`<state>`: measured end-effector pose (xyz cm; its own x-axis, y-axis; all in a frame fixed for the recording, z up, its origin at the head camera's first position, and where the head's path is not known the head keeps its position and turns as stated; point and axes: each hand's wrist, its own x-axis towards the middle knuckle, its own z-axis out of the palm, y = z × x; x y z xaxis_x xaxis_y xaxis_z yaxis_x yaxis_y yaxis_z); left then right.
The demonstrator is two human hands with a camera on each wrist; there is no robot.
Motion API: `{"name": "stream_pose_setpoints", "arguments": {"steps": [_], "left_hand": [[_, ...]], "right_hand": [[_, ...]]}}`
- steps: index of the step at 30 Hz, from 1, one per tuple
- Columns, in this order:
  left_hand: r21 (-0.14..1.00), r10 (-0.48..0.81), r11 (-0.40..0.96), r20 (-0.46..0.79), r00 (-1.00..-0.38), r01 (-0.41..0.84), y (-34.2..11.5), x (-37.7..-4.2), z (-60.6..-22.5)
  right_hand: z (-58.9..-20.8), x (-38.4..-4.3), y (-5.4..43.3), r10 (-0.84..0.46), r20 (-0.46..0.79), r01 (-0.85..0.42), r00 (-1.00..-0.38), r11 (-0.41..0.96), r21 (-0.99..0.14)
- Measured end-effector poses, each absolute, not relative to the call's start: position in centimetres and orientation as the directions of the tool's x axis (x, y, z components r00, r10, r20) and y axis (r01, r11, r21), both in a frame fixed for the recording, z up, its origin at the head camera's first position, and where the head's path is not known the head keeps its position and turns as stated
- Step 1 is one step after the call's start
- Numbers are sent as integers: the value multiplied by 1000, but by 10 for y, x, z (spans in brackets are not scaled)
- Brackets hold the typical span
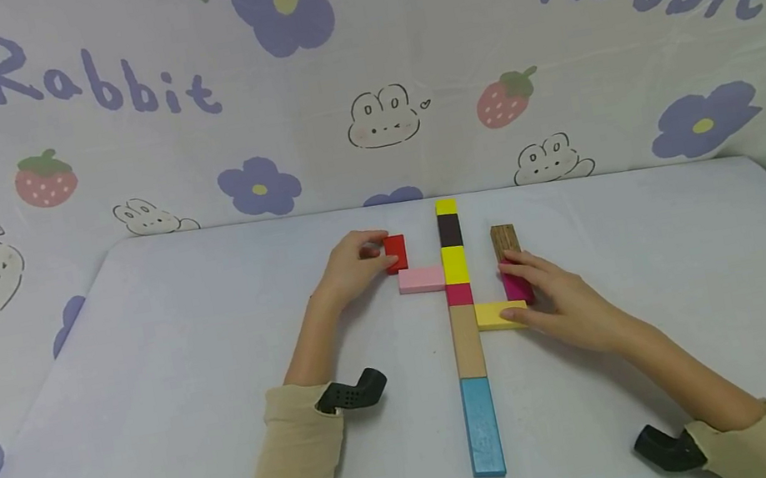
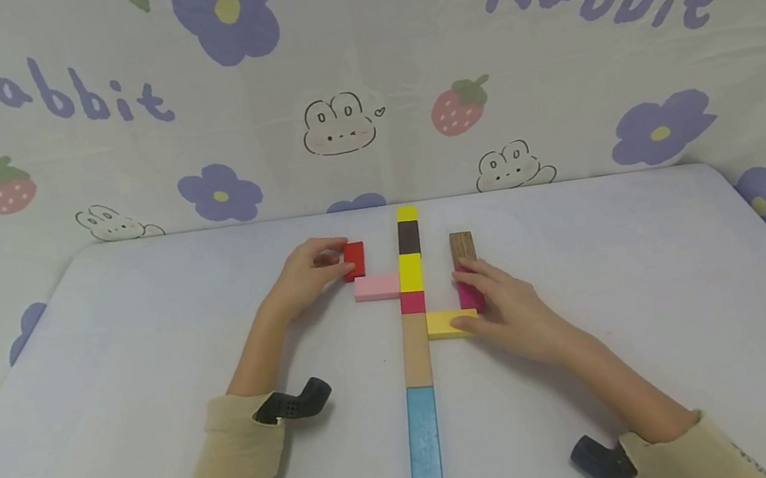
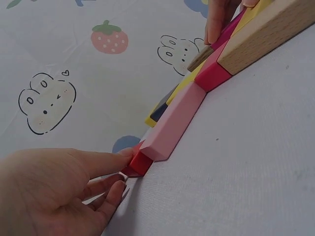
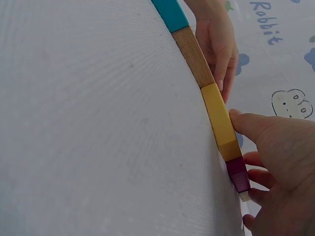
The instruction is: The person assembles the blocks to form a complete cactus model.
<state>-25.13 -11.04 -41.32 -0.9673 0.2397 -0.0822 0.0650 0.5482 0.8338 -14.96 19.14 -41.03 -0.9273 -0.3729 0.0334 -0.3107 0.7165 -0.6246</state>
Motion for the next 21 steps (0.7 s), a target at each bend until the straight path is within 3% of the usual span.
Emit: {"name": "stream_pose_setpoints", "arguments": {"steps": [21], "left_hand": [[822, 241, 567, -96, -966, 59, -109, -248, -410]], "right_hand": [[-412, -151, 192, -373, 40, -316, -927, 718, -621]]}}
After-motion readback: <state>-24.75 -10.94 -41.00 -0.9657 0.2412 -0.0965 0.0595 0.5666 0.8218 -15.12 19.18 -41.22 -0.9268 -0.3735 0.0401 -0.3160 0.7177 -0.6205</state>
